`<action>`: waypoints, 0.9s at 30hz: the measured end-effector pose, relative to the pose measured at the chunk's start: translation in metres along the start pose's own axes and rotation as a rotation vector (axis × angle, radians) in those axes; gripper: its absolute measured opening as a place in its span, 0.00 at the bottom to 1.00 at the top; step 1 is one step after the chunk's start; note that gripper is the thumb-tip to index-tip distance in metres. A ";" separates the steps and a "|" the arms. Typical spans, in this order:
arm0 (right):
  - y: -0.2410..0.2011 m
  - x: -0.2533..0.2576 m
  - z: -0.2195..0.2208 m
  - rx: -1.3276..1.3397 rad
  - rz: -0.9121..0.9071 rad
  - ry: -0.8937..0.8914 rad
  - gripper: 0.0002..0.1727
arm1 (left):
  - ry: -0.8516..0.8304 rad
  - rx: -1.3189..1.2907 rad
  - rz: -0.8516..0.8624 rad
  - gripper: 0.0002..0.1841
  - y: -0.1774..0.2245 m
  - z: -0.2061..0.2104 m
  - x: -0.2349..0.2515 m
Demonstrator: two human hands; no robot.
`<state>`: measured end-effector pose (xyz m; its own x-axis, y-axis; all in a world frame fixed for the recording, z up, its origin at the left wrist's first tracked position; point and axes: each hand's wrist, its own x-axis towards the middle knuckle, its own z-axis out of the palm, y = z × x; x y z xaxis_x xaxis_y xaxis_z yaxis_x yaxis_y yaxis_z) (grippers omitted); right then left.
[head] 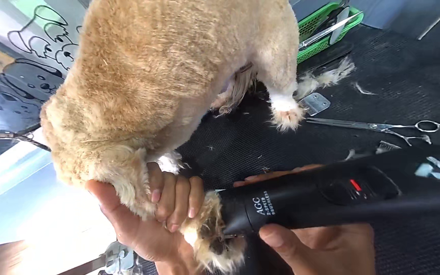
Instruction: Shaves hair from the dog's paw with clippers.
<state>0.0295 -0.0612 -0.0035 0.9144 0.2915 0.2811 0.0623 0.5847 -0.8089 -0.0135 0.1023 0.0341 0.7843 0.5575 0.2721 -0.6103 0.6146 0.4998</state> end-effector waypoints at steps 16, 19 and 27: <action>-0.011 -0.009 -0.018 -0.026 -0.093 0.055 0.31 | 0.062 -0.054 0.032 0.38 0.001 0.001 0.002; -0.020 -0.005 -0.007 -0.111 -0.119 -0.032 0.31 | 0.059 -0.053 0.022 0.39 -0.001 0.000 0.004; -0.007 -0.015 0.014 0.046 -0.034 0.290 0.24 | 0.061 -0.073 -0.043 0.36 -0.010 0.008 0.004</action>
<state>0.0100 -0.0589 0.0057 0.9886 0.0466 0.1429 0.0825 0.6260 -0.7754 -0.0032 0.0934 0.0368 0.8028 0.5618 0.1999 -0.5848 0.6762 0.4481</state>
